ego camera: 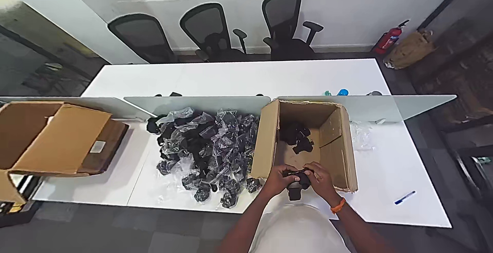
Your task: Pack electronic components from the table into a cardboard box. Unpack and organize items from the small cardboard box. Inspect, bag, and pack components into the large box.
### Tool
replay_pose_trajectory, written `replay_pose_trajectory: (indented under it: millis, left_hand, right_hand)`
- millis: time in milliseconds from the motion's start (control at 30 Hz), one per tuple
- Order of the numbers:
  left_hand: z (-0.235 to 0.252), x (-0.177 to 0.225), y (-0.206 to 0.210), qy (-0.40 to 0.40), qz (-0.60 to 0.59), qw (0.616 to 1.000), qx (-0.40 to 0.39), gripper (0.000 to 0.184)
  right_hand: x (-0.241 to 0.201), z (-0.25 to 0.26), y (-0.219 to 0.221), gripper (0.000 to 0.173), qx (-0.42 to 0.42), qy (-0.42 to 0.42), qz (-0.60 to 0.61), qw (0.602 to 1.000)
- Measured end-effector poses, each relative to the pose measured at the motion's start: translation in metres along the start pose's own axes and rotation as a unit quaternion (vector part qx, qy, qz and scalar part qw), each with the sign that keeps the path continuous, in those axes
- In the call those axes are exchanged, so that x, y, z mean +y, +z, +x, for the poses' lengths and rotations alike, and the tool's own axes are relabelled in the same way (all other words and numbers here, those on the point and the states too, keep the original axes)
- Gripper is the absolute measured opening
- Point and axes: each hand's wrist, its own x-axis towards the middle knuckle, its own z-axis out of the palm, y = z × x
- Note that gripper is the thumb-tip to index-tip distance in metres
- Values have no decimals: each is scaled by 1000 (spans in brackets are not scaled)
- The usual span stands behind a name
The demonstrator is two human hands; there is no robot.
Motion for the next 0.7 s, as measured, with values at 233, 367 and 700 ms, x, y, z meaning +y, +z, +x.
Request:
replay_pose_trajectory:
  millis: [233,367,700]
  left_hand:
    - [2,-1,-7,8,-23,999,-38,25]
    - [2,0,-10,17,-62,998,-15,24]
    - [-1,0,-21,7,-61,998,26,25]
  right_hand:
    - [-14,-2,11,24,51,36,99,993]
    - [-26,2,36,20,134,58,139,979]
    - [-28,7,57,17,156,26,130,979]
